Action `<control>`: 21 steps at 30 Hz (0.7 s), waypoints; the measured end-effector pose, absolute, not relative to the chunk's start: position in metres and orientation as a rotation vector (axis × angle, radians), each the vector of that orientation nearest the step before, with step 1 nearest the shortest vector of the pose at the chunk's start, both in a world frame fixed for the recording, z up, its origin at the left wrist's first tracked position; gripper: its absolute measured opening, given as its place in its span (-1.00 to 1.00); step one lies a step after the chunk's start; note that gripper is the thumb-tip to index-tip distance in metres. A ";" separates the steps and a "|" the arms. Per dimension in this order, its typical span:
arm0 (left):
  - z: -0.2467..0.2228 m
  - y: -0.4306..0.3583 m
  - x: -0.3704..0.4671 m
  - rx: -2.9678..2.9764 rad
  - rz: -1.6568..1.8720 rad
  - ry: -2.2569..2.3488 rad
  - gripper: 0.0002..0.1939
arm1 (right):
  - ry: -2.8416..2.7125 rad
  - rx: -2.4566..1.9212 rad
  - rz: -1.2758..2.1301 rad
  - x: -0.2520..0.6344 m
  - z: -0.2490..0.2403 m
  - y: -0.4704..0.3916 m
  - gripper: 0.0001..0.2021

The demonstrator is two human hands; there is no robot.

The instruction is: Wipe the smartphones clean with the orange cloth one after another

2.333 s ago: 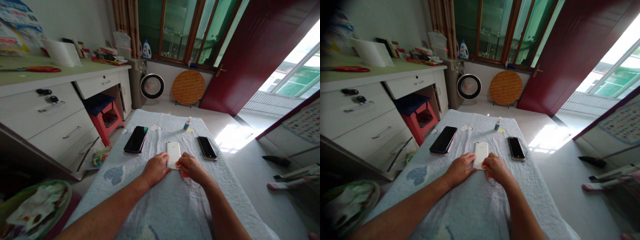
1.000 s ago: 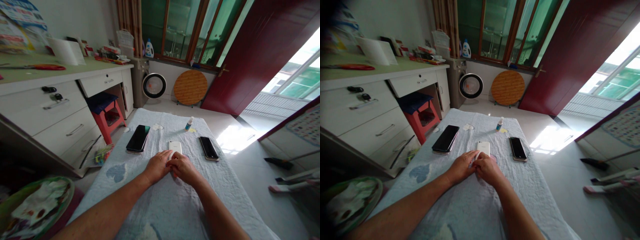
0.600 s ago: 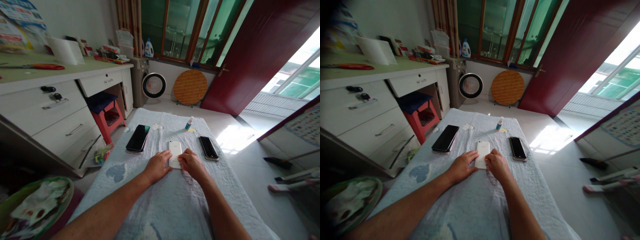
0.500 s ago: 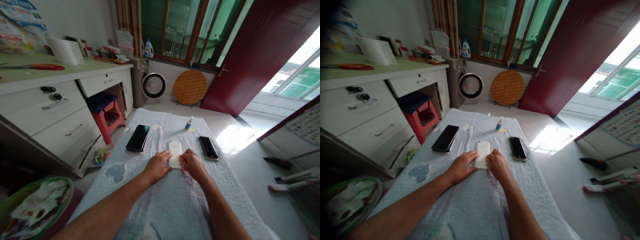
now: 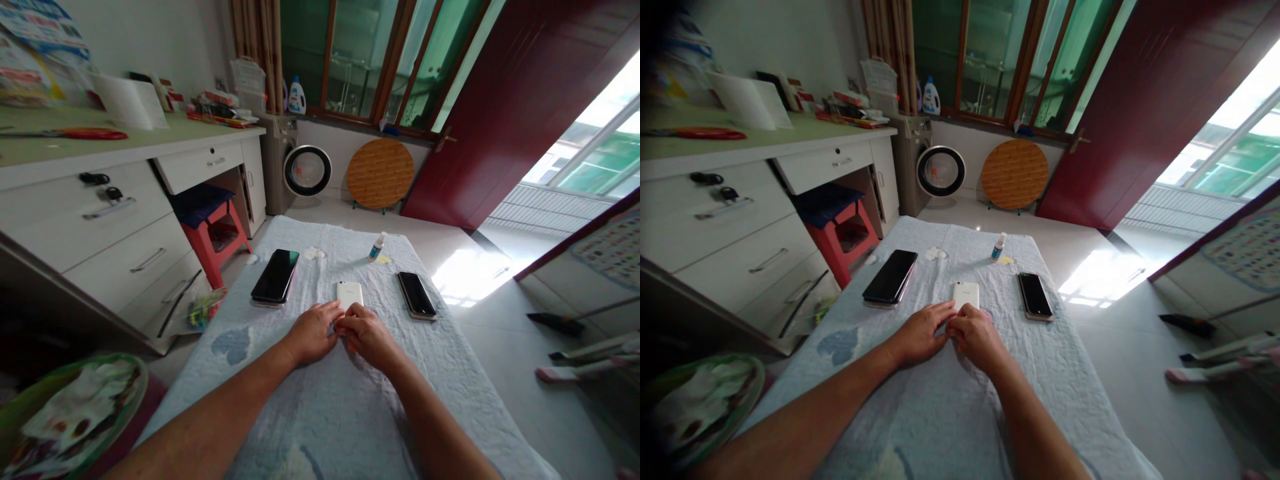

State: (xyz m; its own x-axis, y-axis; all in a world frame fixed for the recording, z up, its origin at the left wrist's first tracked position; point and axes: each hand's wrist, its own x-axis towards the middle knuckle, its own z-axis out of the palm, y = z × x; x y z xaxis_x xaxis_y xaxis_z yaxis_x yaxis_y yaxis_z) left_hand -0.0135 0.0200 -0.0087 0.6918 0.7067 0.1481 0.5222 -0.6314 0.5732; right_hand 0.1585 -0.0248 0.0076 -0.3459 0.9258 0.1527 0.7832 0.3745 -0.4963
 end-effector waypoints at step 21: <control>-0.008 0.023 -0.010 2.321 0.445 1.034 -0.68 | -2.213 -1.692 0.714 0.184 0.020 -0.034 -0.83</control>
